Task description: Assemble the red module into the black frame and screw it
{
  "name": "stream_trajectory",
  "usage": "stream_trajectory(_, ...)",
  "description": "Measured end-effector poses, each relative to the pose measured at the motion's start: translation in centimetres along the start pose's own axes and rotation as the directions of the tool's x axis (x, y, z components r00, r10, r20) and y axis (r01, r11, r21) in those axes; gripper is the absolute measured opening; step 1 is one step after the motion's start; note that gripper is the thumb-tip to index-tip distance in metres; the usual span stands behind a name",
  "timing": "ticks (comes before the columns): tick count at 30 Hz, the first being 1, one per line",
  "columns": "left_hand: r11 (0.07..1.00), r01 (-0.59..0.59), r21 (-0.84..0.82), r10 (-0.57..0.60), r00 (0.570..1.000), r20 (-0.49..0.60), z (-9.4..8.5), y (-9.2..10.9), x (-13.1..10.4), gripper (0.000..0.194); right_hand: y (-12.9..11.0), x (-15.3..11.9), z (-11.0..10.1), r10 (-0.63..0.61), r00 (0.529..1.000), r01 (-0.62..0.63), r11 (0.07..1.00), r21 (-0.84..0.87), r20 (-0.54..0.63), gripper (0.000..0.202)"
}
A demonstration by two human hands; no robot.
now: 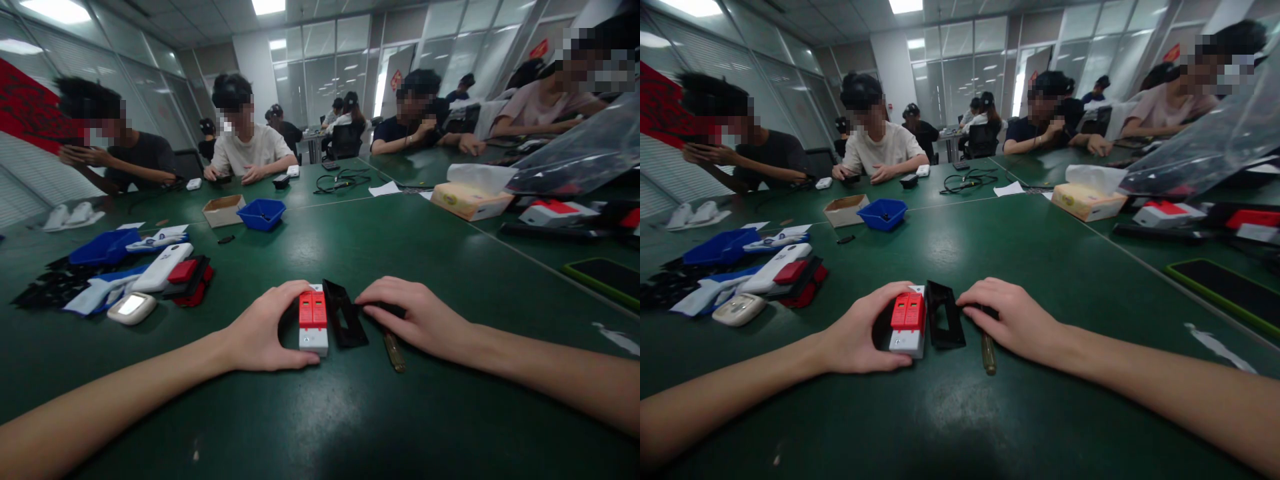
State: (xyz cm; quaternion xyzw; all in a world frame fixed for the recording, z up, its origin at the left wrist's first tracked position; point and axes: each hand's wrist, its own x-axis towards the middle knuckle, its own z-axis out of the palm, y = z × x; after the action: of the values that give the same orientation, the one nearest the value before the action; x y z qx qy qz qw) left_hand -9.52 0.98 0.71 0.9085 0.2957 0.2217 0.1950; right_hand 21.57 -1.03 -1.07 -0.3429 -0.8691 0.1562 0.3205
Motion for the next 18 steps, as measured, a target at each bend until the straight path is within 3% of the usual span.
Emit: stream_trajectory(18,0.997,0.072,0.037,-0.072,0.997,0.008,0.13,0.37,0.32,0.089,-0.31,-0.20,-0.05,-0.003,0.999,0.003,1.000,0.016,-0.034,0.021)
